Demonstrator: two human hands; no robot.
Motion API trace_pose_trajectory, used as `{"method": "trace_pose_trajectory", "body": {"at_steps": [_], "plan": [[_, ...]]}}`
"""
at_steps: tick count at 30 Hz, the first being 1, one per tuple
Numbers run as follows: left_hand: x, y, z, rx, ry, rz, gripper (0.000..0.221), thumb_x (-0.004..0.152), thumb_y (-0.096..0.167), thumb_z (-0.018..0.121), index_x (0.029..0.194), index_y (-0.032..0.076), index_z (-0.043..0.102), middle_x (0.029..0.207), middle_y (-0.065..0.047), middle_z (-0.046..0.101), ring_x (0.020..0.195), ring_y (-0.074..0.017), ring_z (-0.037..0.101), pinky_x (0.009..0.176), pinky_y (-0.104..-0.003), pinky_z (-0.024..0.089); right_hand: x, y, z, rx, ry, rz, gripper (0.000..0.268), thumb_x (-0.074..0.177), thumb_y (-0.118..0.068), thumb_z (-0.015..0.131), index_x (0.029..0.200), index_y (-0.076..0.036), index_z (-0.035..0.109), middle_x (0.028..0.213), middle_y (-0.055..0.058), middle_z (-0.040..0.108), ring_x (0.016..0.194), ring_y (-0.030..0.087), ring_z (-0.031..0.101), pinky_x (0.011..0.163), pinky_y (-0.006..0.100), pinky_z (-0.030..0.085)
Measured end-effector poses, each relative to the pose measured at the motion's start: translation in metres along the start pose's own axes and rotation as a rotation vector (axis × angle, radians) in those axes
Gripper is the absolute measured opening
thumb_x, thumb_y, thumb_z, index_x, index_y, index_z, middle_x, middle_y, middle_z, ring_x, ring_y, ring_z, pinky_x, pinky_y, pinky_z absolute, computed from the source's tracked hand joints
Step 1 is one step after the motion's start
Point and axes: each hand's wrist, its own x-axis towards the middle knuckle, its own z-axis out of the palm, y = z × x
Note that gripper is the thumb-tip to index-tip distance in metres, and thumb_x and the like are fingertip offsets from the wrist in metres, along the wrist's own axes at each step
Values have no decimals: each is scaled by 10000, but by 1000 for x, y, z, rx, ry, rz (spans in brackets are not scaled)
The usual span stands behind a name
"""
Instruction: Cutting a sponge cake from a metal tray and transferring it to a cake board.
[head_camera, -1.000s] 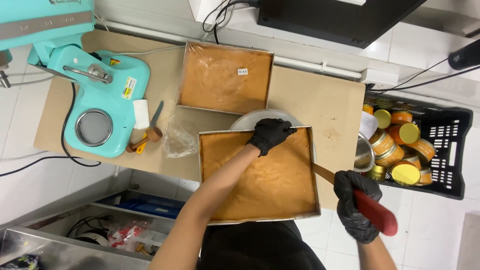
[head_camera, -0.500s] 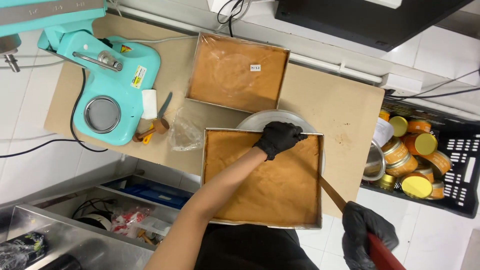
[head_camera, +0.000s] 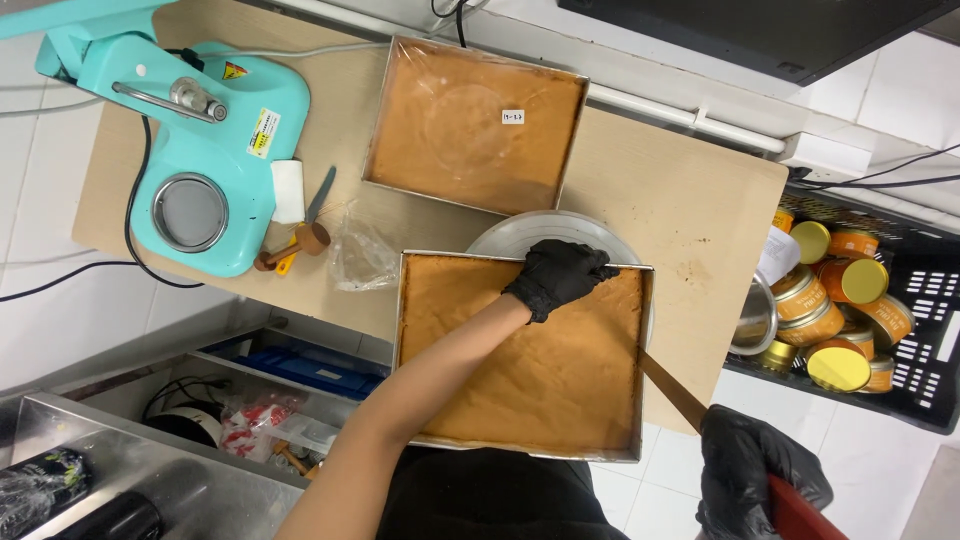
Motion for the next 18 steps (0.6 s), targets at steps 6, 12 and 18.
{"method": "trace_pose_trajectory", "body": {"at_steps": [6, 12, 18], "plan": [[-3, 1, 1, -9, -4, -8, 359, 972, 485, 569, 979, 175, 751, 817, -101, 732, 707, -332, 691, 607, -503, 526, 2, -3, -15, 56, -270, -303, 328, 1020, -337, 765, 1006, -12, 726, 910, 117, 738, 782, 158, 709, 792, 249, 580], [-3, 1, 1, -11, 1, -16, 361, 973, 486, 564, 974, 176, 748, 831, -97, 740, 719, -325, 695, 616, -500, 527, -3, -29, 7, -269, 45, 527, 261, 958, -275, 810, 1009, -20, 791, 744, 336, 611, 482, 359, 532, 415, 442, 426], [-1, -1, -1, 39, 8, -12, 369, 974, 480, 570, 923, 156, 739, 807, -114, 731, 700, -336, 691, 595, -508, 523, 27, 40, 10, 507, -150, -397, 486, 1004, -424, 821, 1085, 26, 657, 916, 158, 680, 767, 246, 680, 683, 339, 587]]}}
